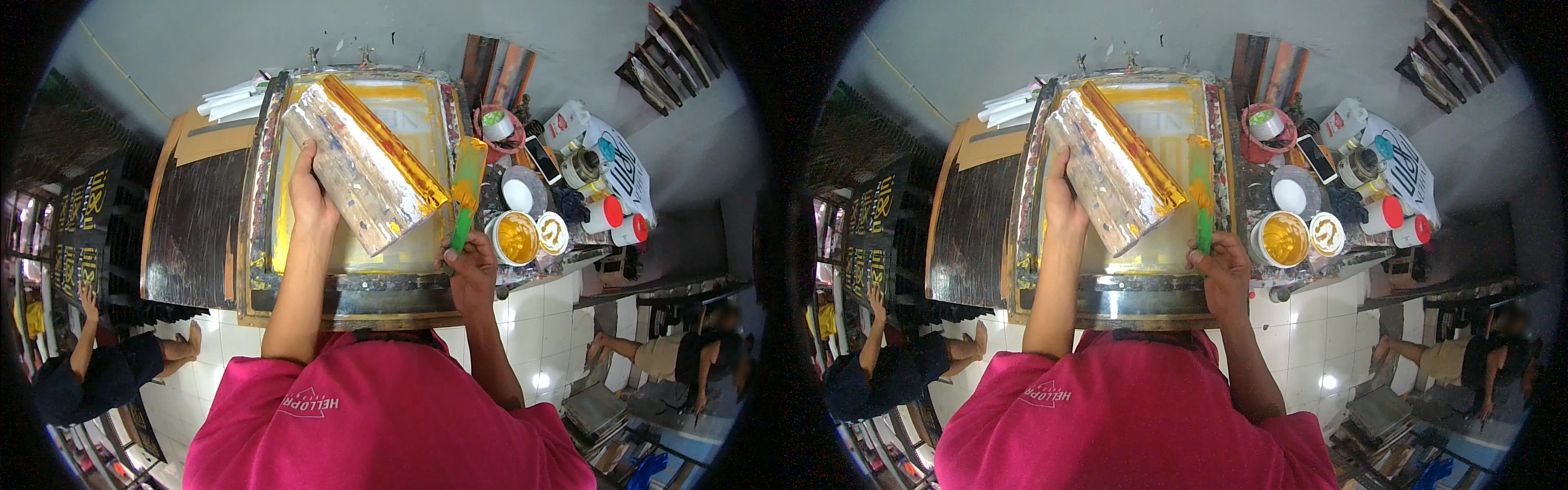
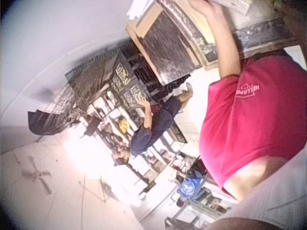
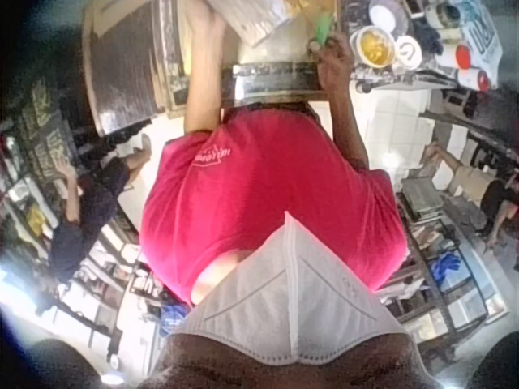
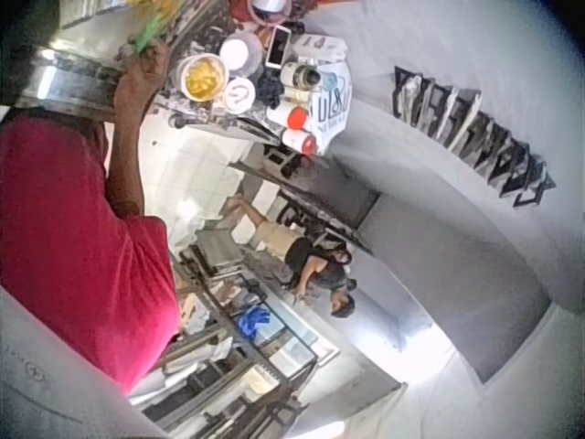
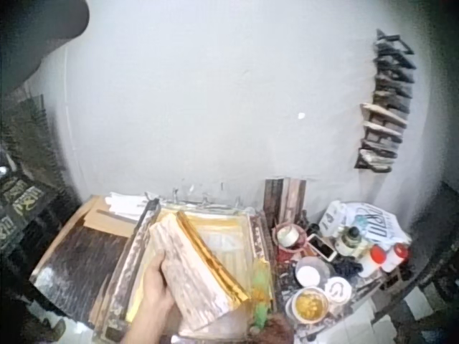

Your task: The person applies gold ink to a bag using a screen printing frame and a squeegee, then uses a small spatula to transfer ink back from the squeegee to the screen or a container.

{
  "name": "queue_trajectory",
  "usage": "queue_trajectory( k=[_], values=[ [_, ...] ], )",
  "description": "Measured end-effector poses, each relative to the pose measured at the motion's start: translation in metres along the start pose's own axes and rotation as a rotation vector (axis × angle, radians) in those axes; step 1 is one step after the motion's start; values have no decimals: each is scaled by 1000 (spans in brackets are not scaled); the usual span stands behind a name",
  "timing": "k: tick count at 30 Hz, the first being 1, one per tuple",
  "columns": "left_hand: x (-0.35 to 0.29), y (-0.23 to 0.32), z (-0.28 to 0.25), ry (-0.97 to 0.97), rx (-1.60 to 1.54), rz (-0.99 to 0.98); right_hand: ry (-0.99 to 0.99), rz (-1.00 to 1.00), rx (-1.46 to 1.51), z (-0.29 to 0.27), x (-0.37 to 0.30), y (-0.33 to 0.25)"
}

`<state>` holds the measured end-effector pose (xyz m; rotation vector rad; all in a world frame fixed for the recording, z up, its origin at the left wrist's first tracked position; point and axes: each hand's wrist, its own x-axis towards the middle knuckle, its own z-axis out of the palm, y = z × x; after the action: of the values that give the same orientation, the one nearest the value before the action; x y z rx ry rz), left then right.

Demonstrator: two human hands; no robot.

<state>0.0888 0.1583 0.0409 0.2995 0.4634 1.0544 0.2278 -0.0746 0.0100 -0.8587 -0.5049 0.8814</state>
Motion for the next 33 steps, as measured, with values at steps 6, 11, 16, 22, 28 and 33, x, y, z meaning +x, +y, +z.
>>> queue_trajectory(
  k=[6,11,16,22,28,33],
  values=[
    [-3,3,2,-2,-20,22,-17,-15,-36,-1,2,2],
    [-5,4,7,11,-15,34,10,-19,-74,1,2,1],
    [-3,5,4,-7,-24,29,27,-31,-141,0,2,3],
    [0,7,1,-9,-21,11,41,-27,-202,-5,3,5],
    [-1,6,3,-7,-33,4,41,-34,-236,-11,1,5],
    [1,7,-2,-16,-56,2,55,42,-67,-14,2,6]
  ],
)
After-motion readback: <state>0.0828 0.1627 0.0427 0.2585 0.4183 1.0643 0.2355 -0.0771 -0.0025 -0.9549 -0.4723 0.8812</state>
